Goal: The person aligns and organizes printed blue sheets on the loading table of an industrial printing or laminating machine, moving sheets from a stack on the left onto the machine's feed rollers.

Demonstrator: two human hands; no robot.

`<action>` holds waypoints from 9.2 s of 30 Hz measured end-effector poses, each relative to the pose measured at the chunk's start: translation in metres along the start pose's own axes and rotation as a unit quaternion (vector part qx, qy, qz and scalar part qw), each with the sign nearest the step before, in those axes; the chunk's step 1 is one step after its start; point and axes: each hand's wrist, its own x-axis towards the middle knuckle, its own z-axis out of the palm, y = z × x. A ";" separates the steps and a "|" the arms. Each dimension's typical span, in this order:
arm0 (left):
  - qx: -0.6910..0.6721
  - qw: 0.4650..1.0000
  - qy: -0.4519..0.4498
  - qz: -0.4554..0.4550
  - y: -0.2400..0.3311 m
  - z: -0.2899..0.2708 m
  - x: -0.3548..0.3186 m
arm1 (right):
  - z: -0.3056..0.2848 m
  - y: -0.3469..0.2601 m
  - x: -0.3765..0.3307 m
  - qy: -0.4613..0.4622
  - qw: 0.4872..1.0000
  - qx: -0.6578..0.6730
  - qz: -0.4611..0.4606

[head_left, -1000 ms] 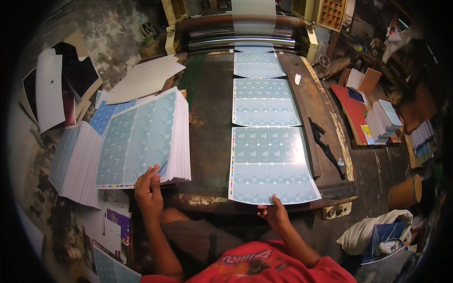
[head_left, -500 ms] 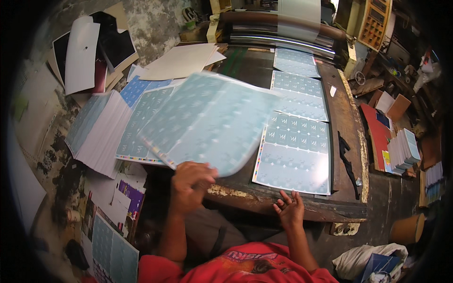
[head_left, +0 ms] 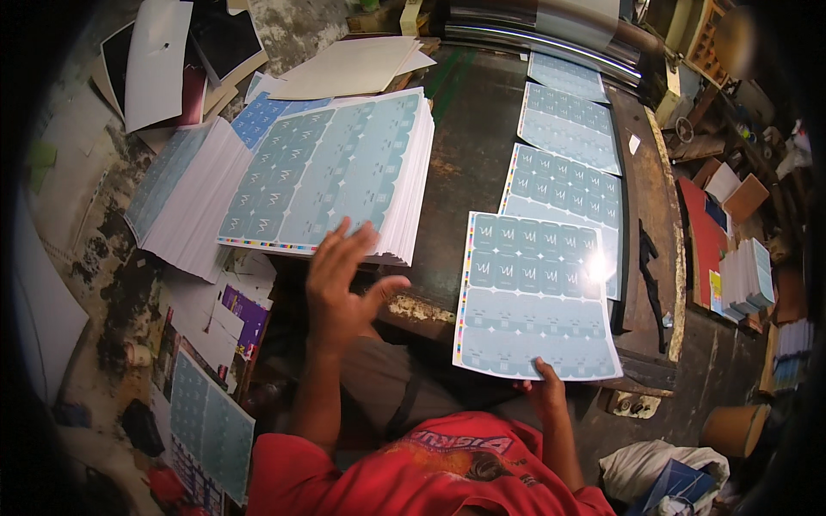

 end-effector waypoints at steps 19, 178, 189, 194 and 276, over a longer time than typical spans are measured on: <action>0.085 0.990 0.104 -0.041 -0.033 0.004 0.021 | 0.003 0.029 -0.058 0.014 0.999 -0.002 0.039; -0.145 0.930 0.214 -0.261 -0.022 0.043 0.006 | 0.467 -0.201 0.231 -0.347 0.933 -0.089 0.022; -0.060 0.971 0.101 -0.208 -0.018 0.035 0.003 | 0.543 -0.137 0.255 -0.256 0.533 -0.695 -0.410; -0.011 0.994 0.026 -0.106 -0.028 0.016 -0.005 | 0.420 -0.182 0.166 -0.317 0.744 -0.467 -0.358; -0.235 0.969 0.050 -0.057 0.010 0.002 -0.059 | 0.035 -0.040 0.010 -0.087 0.996 -0.006 0.012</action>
